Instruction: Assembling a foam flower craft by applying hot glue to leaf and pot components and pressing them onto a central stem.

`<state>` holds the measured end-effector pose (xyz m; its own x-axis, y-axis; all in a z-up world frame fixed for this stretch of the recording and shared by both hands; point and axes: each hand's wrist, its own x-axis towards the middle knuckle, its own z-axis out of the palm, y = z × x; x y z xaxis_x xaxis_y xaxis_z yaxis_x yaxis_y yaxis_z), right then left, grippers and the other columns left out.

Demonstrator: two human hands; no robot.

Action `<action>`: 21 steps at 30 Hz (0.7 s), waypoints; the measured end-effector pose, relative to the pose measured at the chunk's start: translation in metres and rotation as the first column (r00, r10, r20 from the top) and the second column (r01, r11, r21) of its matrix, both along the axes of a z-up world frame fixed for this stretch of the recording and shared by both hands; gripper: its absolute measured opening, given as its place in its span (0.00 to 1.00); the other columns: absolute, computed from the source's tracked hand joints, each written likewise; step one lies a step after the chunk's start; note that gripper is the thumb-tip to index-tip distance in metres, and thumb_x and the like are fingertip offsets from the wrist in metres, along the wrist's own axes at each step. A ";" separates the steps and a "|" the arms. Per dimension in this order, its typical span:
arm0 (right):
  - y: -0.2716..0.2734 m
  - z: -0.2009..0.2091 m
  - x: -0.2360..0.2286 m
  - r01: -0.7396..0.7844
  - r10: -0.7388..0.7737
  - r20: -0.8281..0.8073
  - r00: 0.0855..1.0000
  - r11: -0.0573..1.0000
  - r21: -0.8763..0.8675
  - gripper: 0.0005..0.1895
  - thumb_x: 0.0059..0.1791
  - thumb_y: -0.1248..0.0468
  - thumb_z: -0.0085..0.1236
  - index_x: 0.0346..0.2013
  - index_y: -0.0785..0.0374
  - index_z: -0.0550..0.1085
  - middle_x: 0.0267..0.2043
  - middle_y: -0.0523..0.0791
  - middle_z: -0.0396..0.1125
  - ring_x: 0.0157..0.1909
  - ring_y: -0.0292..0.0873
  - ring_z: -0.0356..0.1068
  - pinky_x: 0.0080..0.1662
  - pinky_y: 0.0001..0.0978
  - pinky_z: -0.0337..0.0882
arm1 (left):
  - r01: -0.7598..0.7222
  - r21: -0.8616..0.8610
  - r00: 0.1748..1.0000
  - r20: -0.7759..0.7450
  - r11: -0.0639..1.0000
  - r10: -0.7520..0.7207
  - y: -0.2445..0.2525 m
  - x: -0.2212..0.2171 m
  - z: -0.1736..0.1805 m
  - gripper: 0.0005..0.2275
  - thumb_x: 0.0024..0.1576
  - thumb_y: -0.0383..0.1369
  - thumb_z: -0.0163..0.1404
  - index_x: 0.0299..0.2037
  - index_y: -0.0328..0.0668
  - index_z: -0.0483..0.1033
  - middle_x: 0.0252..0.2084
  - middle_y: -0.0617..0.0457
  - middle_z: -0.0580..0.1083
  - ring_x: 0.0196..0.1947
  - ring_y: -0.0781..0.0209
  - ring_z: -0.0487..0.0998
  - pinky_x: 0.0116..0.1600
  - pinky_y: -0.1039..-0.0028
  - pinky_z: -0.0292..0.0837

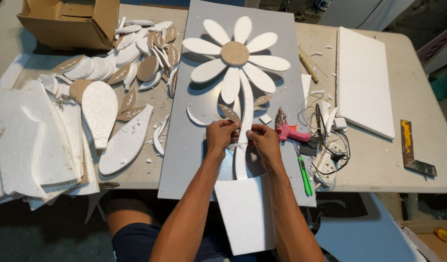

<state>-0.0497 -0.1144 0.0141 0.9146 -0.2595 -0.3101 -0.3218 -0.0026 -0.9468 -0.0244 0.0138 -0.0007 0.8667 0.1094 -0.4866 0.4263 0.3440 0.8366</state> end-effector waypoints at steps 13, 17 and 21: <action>0.003 0.058 -0.038 -0.036 0.022 0.125 0.992 0.993 0.116 0.26 0.44 0.72 0.63 0.57 0.74 0.71 0.45 0.54 0.70 0.43 0.45 0.70 0.45 0.42 0.75 | 0.003 -0.056 0.996 0.089 0.998 0.001 -0.008 -0.032 0.031 0.09 0.51 0.31 0.62 0.33 0.32 0.80 0.29 0.47 0.77 0.28 0.67 0.76 0.32 0.78 0.79; 0.008 0.074 -0.049 -0.052 0.038 0.153 0.987 0.995 0.088 0.25 0.44 0.70 0.63 0.56 0.69 0.73 0.46 0.52 0.72 0.43 0.42 0.72 0.46 0.40 0.75 | 0.028 -0.012 0.985 0.168 1.000 -0.026 -0.004 -0.047 0.049 0.11 0.52 0.33 0.62 0.36 0.30 0.80 0.29 0.46 0.76 0.28 0.67 0.74 0.34 0.77 0.78; 0.011 0.068 -0.049 -0.099 0.078 0.161 0.984 0.986 0.132 0.28 0.43 0.70 0.65 0.58 0.67 0.72 0.48 0.54 0.72 0.44 0.48 0.73 0.48 0.47 0.75 | -0.074 -0.089 0.986 0.143 0.993 0.086 -0.004 -0.056 0.058 0.11 0.52 0.33 0.62 0.37 0.31 0.80 0.25 0.49 0.74 0.25 0.66 0.74 0.28 0.75 0.76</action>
<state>-0.0982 -0.1037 0.0822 0.9717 -0.1396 -0.1904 -0.1758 0.1104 -0.9782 -0.0805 0.0096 0.0575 0.9192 0.1456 -0.3659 0.2700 0.4433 0.8548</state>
